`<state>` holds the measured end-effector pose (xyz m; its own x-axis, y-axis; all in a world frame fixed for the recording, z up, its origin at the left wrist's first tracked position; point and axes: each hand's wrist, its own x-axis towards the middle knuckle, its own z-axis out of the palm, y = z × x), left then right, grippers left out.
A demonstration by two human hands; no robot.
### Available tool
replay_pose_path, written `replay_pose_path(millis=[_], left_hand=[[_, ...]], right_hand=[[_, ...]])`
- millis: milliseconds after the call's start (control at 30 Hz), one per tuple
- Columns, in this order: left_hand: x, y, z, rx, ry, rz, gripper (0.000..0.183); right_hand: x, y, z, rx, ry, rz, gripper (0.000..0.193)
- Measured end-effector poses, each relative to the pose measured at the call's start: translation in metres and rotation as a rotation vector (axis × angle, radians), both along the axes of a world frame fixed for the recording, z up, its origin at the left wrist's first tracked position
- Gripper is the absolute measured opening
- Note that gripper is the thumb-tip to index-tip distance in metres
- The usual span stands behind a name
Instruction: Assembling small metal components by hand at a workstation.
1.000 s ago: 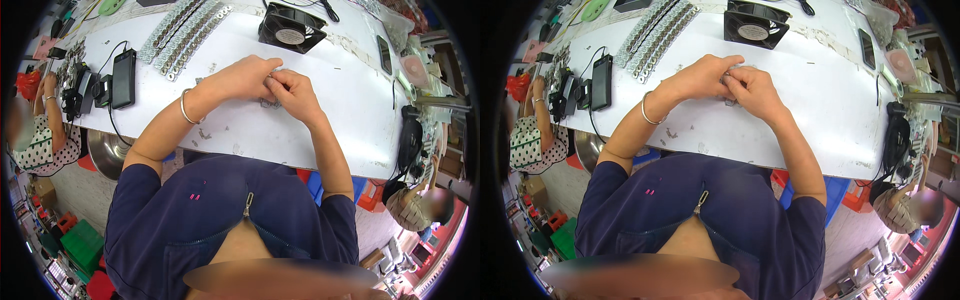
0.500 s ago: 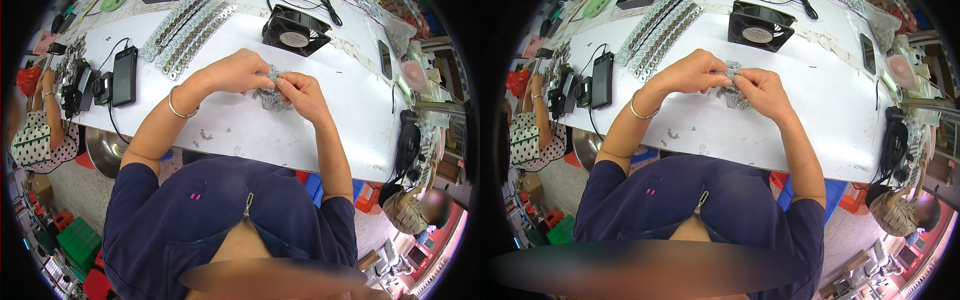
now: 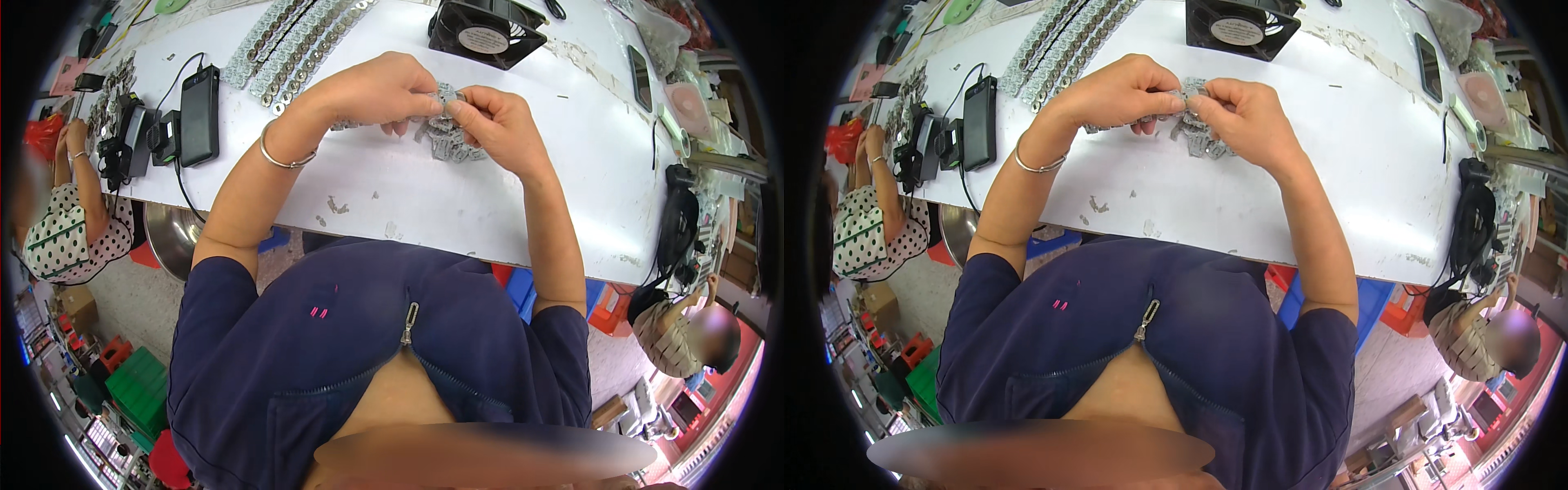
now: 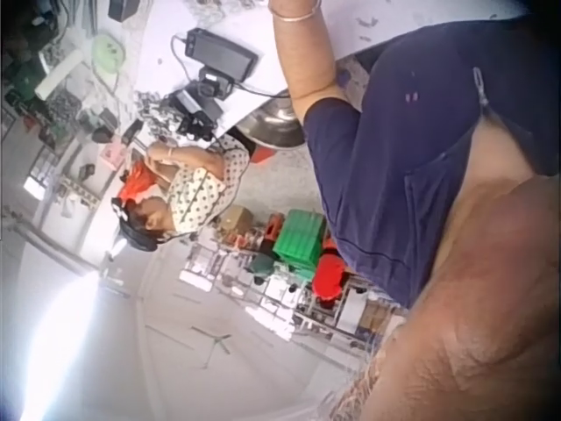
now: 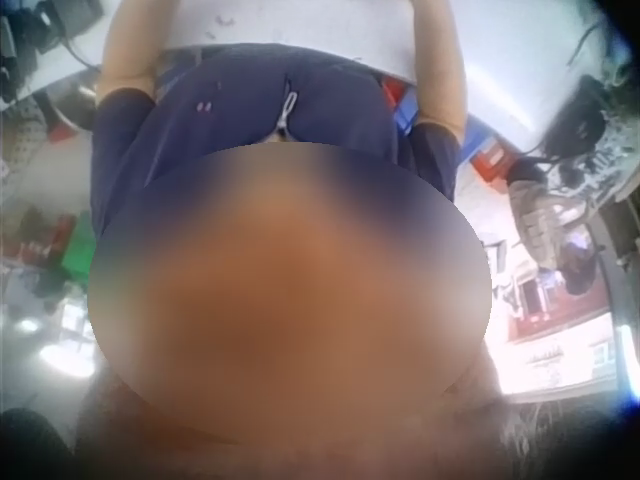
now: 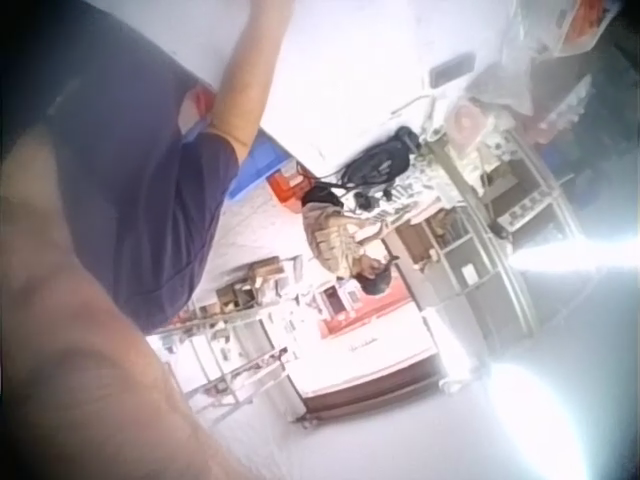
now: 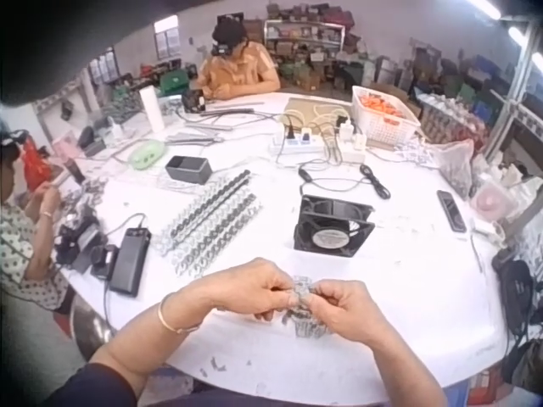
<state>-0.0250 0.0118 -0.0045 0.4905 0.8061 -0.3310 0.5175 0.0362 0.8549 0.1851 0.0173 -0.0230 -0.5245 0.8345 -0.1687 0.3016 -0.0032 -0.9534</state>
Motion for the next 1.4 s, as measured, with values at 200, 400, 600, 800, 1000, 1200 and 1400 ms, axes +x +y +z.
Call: replay_pose_path(millis=[200,400,600,800,1000,1200,1400], left_hand=[[-0.009,-0.003,0.005,-0.045,-0.164,-0.066,0.021],[-0.011,-0.003,-0.010,0.339,0.028,0.129,0.024],[0.006,-0.009,-0.043,1.042,0.191,0.180,0.027],[0.004,-0.001,-0.056,1.205,0.202,0.178,0.024],[0.003,0.003,-0.056,1.251,0.213,0.170,0.023],[0.001,0.010,-0.065,1.241,0.242,0.211,0.022],[0.004,0.011,-0.060,1.205,0.301,0.286,0.022]], right_hand=[[0.004,0.010,-0.005,-0.181,0.213,0.110,0.021],[0.000,0.016,-0.010,-0.267,0.237,0.033,0.021],[-0.006,0.016,-0.009,-0.125,0.095,-0.108,0.019],[-0.011,0.017,-0.008,-0.110,-0.019,-0.123,0.022],[-0.012,0.023,-0.014,-0.063,0.007,-0.131,0.023],[-0.020,0.029,-0.019,0.033,-0.028,-0.158,0.022],[-0.025,0.035,-0.022,0.156,-0.059,-0.216,0.024]])
